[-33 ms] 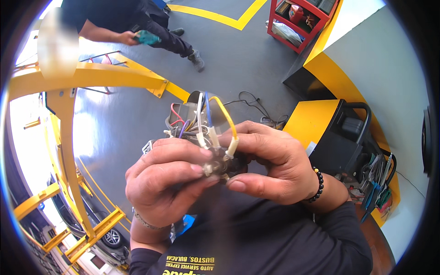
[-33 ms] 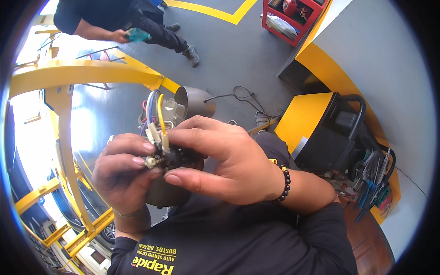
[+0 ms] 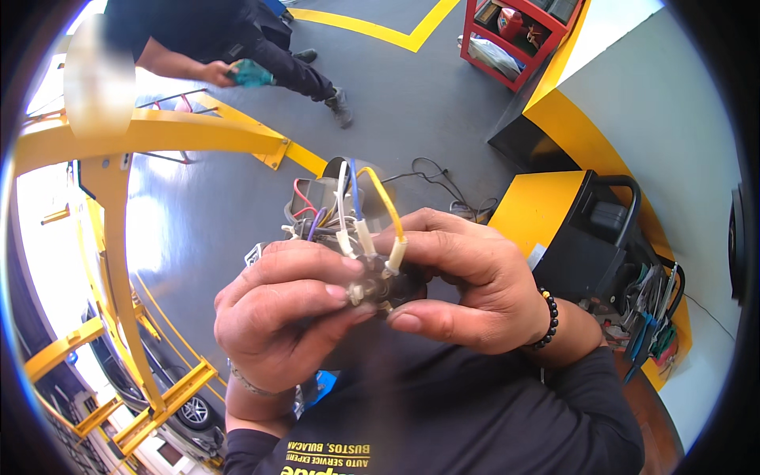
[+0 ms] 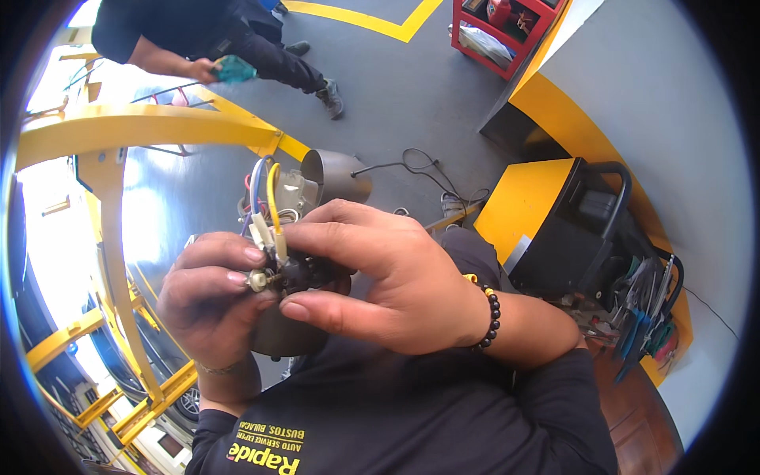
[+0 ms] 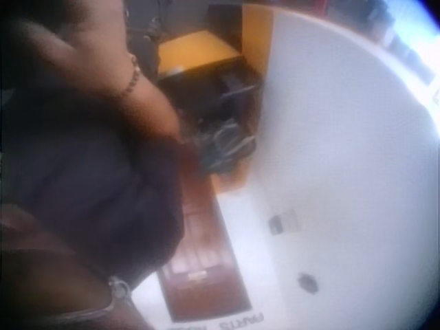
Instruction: The person holds a cylindrical electrical component with multiple wires and uses a small metal tool to adjust internal parts. They remove a small white plastic piece, inspect it, and then reattach the component's housing.
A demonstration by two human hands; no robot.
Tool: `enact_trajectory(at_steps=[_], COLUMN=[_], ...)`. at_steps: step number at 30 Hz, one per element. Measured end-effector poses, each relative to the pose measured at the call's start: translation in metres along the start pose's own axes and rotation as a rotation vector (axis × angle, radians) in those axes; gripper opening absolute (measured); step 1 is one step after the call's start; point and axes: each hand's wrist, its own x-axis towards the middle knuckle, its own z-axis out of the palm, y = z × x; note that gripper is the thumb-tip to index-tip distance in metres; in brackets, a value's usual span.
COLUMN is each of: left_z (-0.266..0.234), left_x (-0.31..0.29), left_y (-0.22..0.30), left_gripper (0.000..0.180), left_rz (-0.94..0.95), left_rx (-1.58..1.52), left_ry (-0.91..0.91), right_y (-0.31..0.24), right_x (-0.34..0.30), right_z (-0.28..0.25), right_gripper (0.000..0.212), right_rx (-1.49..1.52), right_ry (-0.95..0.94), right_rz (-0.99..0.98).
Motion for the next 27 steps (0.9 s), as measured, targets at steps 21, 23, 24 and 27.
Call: enact_trajectory(at_steps=[21, 23, 24, 27], left_z=[-0.006, -0.005, -0.006, -0.007], left_x=[0.002, 0.003, 0.003, 0.003], left_y=[0.007, 0.008, 0.007, 0.006], left_gripper=[0.031, 0.032, 0.027, 0.018], left_rz=[0.128, 0.135, 0.131, 0.103], left_rx=[0.175, 0.173, 0.187, 0.211], left_ry=[-0.114, -0.12, -0.146, -0.185], right_y=[-0.001, 0.001, 0.002, 0.01], right_x=[-0.004, -0.005, -0.004, -0.005], right_z=[-0.002, -0.003, -0.003, 0.0], right_gripper=[0.049, 0.049, 0.049, 0.051], right_rx=[-0.016, 0.002, 0.013, 0.065], right_ry=[-0.056, -0.057, -0.061, -0.04], right_rz=[-0.01, -0.036, -0.043, -0.084])
